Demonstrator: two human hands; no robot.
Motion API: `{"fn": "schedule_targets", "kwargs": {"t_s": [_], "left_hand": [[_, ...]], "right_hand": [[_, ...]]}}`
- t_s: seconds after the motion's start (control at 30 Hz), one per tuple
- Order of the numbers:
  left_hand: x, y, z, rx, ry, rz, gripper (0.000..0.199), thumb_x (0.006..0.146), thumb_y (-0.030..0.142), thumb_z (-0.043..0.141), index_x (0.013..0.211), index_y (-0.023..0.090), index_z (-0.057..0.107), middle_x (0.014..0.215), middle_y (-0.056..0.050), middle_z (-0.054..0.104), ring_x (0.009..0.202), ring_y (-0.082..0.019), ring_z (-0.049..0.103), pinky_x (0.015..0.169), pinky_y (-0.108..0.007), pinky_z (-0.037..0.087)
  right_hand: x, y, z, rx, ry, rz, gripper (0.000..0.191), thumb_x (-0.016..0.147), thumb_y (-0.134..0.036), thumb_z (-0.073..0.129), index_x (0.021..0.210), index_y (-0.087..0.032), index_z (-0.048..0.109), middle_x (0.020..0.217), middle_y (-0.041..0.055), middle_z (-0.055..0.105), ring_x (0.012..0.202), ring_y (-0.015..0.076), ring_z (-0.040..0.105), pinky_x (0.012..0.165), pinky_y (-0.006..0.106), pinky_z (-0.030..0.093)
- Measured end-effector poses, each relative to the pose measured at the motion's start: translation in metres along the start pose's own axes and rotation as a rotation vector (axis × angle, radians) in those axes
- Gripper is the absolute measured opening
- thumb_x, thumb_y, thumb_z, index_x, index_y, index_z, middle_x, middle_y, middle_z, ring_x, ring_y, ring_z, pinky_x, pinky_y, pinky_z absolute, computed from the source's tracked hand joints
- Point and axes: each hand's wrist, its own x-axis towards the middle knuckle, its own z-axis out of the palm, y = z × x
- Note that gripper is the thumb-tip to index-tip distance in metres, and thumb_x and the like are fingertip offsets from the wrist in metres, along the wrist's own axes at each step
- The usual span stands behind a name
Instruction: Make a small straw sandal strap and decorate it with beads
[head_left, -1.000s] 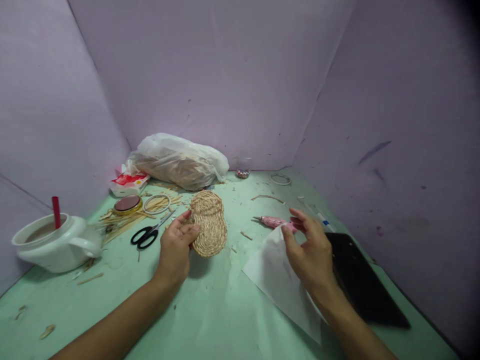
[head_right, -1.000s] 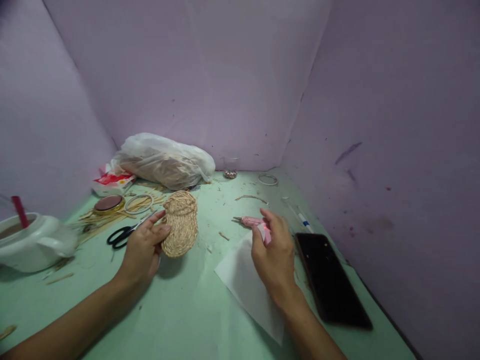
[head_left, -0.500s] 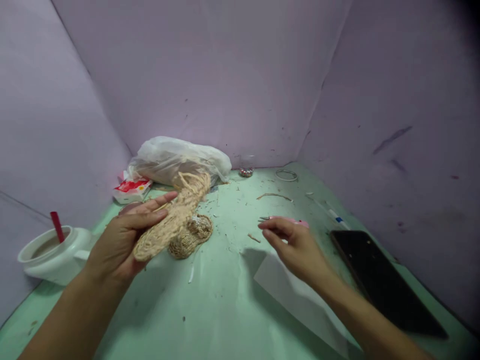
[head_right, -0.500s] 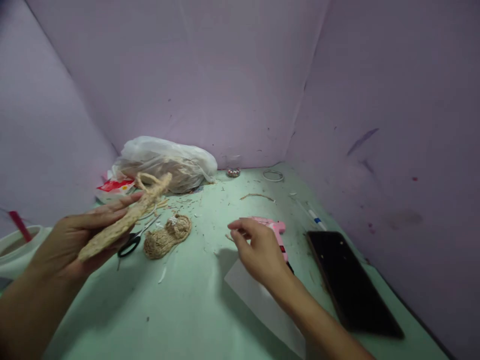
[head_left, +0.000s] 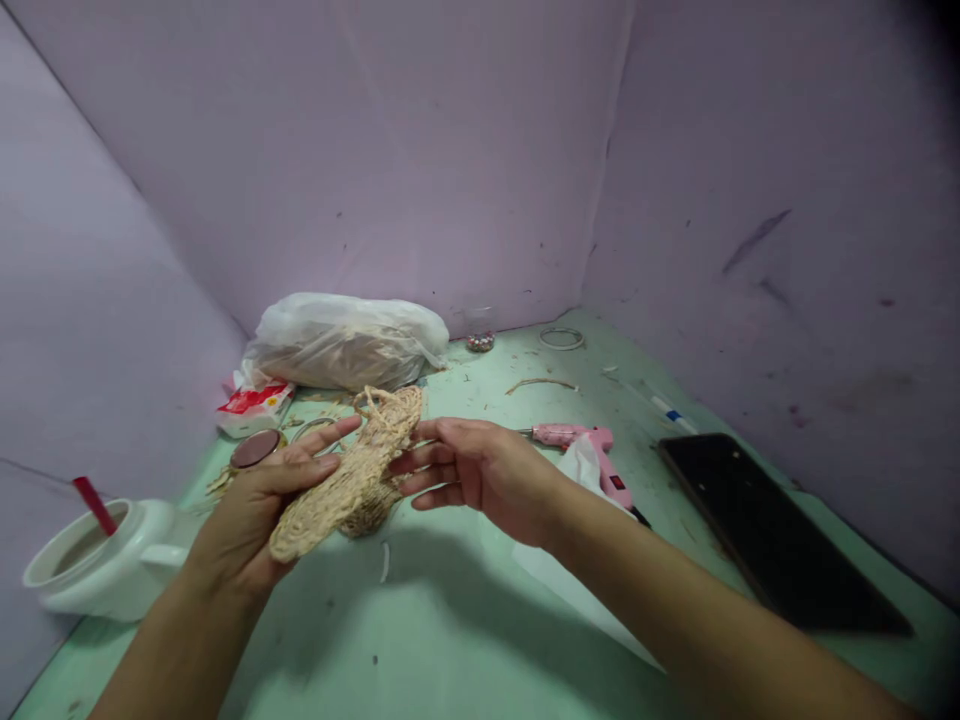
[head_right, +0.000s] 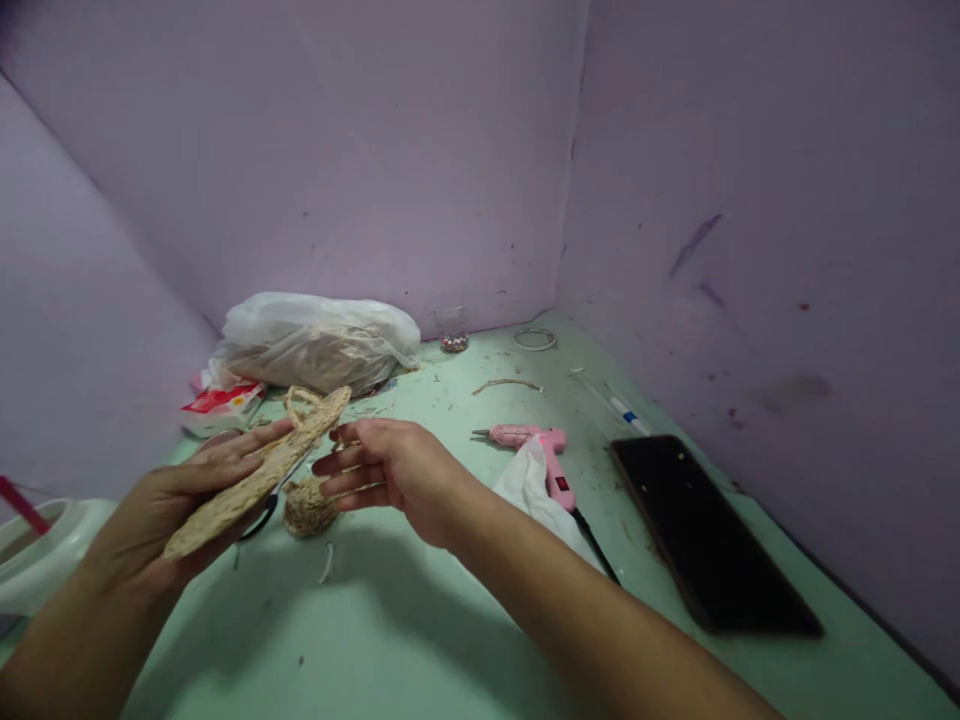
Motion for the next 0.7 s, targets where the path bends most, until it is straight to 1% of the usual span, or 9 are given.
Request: {"fn": "schedule_targets", "kwargs": {"t_s": [0.13, 0.23, 0.3, 0.4, 0.43, 0.47, 0.57, 0.63, 0.7], "left_hand": [[0.004, -0.001, 0.000, 0.016, 0.020, 0.013, 0.048, 0.059, -0.011, 0.050, 0.102, 0.007, 0.061, 0.078, -0.014, 0.071, 0.052, -0.017, 0.067, 0.045, -0.022, 0.056], [0.011, 0.002, -0.006, -0.015, -0.002, 0.029, 0.044, 0.061, -0.010, 0.047, 0.100, 0.006, 0.060, 0.065, -0.009, 0.066, 0.041, -0.012, 0.059, 0.036, -0.017, 0.050], [0.018, 0.006, -0.015, -0.056, -0.027, 0.056, 0.039, 0.062, -0.009, 0.044, 0.094, 0.006, 0.060, 0.054, -0.004, 0.058, 0.032, -0.007, 0.048, 0.028, -0.012, 0.040], [0.025, 0.014, -0.029, -0.140, 0.001, 0.130, 0.029, 0.063, -0.007, 0.040, 0.082, 0.006, 0.058, 0.051, -0.005, 0.054, 0.032, -0.006, 0.043, 0.026, -0.011, 0.035], [0.025, 0.017, -0.031, -0.164, 0.019, 0.157, 0.027, 0.064, -0.006, 0.038, 0.078, 0.006, 0.057, 0.051, -0.005, 0.053, 0.033, -0.006, 0.043, 0.027, -0.011, 0.035], [0.025, 0.020, -0.033, -0.186, 0.035, 0.182, 0.024, 0.065, -0.005, 0.037, 0.076, 0.006, 0.056, 0.051, -0.005, 0.053, 0.034, -0.006, 0.043, 0.027, -0.011, 0.035], [0.018, 0.028, -0.032, -0.249, 0.048, 0.255, 0.024, 0.076, -0.002, 0.032, 0.074, 0.009, 0.053, 0.055, -0.003, 0.053, 0.038, -0.004, 0.044, 0.032, -0.008, 0.036], [0.013, 0.029, -0.030, -0.270, 0.006, 0.262, 0.029, 0.086, 0.004, 0.027, 0.075, 0.010, 0.052, 0.060, -0.002, 0.053, 0.041, -0.003, 0.046, 0.037, -0.007, 0.038], [0.011, 0.026, -0.028, -0.256, -0.087, 0.208, 0.031, 0.091, 0.014, 0.025, 0.073, 0.012, 0.051, 0.061, -0.001, 0.050, 0.040, -0.003, 0.044, 0.035, -0.008, 0.037]], "right_hand": [[-0.005, 0.006, -0.003, -0.102, -0.012, -0.060, 0.020, 0.067, -0.035, 0.069, 0.074, -0.016, 0.066, 0.066, -0.0002, 0.063, 0.057, 0.0095, 0.056, 0.063, 0.023, 0.046], [-0.016, -0.001, -0.009, -0.191, -0.025, -0.070, 0.021, 0.066, -0.037, 0.070, 0.066, -0.016, 0.066, 0.062, -0.0007, 0.062, 0.055, 0.0095, 0.055, 0.062, 0.024, 0.045], [-0.027, -0.017, -0.017, -0.226, 0.023, -0.162, 0.020, 0.067, -0.036, 0.068, 0.063, -0.017, 0.065, 0.058, -0.0007, 0.060, 0.053, 0.0108, 0.055, 0.061, 0.027, 0.047], [-0.040, -0.058, -0.041, -0.192, 0.406, -0.592, 0.021, 0.079, -0.033, 0.056, 0.063, -0.019, 0.061, 0.060, -0.0019, 0.057, 0.052, 0.0085, 0.053, 0.067, 0.029, 0.048], [-0.042, -0.073, -0.051, -0.234, 0.604, -0.732, 0.023, 0.084, -0.032, 0.049, 0.071, -0.018, 0.062, 0.072, 0.0018, 0.061, 0.057, 0.0079, 0.054, 0.070, 0.028, 0.048], [-0.041, -0.088, -0.063, -0.256, 0.683, -0.783, 0.023, 0.087, -0.031, 0.045, 0.085, -0.016, 0.063, 0.090, 0.0060, 0.064, 0.067, 0.0078, 0.057, 0.074, 0.026, 0.047], [-0.031, -0.119, -0.094, -0.340, 0.856, -0.834, 0.040, 0.090, -0.025, 0.040, 0.127, -0.011, 0.044, 0.126, 0.0140, 0.051, 0.090, 0.0101, 0.057, 0.077, 0.023, 0.044], [-0.020, -0.122, -0.105, -0.427, 0.958, -0.742, 0.065, 0.078, -0.009, 0.057, 0.137, -0.010, 0.030, 0.125, 0.0190, 0.053, 0.091, 0.0161, 0.059, 0.075, 0.030, 0.045], [-0.010, -0.110, -0.103, -0.506, 0.982, -0.591, 0.075, 0.064, 0.002, 0.066, 0.133, -0.008, 0.038, 0.113, 0.0207, 0.061, 0.083, 0.0219, 0.062, 0.070, 0.037, 0.045]]}}
